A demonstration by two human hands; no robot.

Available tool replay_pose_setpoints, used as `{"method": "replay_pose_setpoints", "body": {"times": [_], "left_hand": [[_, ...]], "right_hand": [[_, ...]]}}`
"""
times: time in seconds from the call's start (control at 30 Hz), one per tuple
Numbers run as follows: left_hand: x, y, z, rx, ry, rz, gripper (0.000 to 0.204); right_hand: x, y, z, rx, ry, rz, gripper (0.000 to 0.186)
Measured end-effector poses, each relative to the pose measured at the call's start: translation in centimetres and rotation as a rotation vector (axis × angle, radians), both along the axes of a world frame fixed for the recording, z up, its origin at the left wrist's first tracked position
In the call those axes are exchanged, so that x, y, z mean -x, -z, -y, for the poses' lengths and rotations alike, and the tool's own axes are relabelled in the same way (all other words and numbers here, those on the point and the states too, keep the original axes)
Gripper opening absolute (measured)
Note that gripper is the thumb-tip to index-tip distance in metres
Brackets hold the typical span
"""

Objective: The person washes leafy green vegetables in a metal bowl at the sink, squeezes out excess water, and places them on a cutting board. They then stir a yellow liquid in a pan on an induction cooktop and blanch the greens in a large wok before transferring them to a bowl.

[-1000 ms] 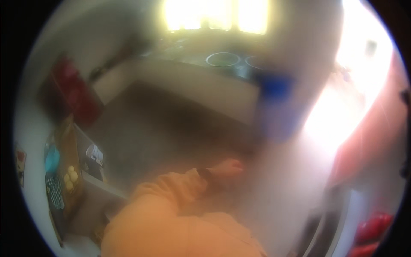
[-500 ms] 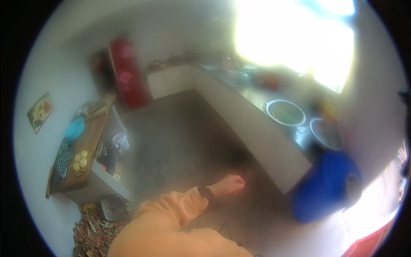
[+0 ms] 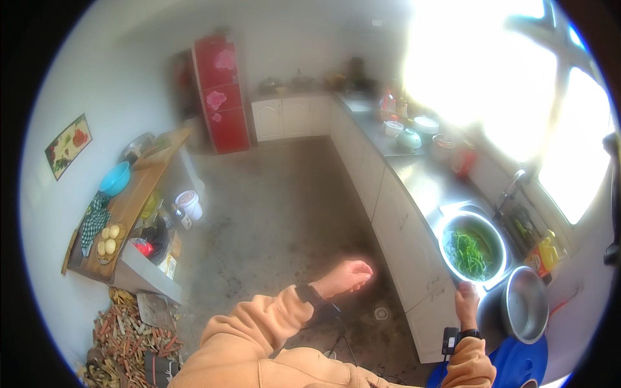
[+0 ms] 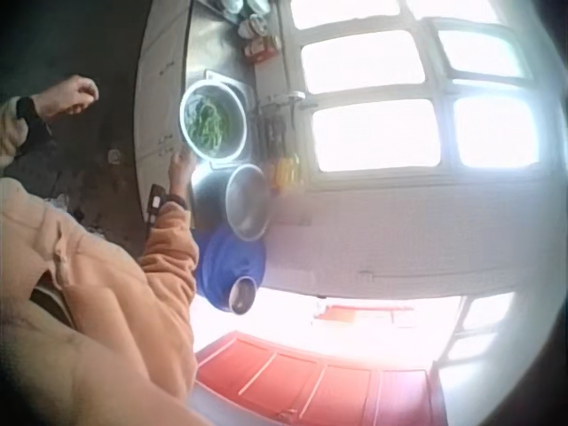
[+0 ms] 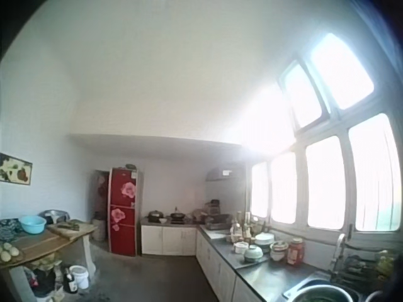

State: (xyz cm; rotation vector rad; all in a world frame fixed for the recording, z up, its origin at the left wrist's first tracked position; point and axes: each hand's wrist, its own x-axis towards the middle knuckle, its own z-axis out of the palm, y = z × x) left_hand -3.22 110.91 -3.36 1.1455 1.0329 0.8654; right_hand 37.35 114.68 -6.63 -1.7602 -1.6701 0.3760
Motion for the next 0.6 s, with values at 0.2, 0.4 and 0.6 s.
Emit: {"method": "replay_pose_setpoints", "body": {"times": [0.2,0.4,0.6], "left_hand": [[-5.8,-0.2,-20.3,0.054,0.047,-0.025,0.013],[-13.3,2.5,-33.8,0.098,0.105,-0.057,0.013],[-18.1,4.7,-43.9,0.176,0.25,-0.079,0.014]], "right_hand": [[-6.2,2.4,-23.8,0.166,-0.024,0.282,0.045],[-8.4,4.9,-40.3,0.415,-0.019,0.492,0.083],[-8.5,8.5,-48.7,0.561,-0.033,0.68,0.051]]}}
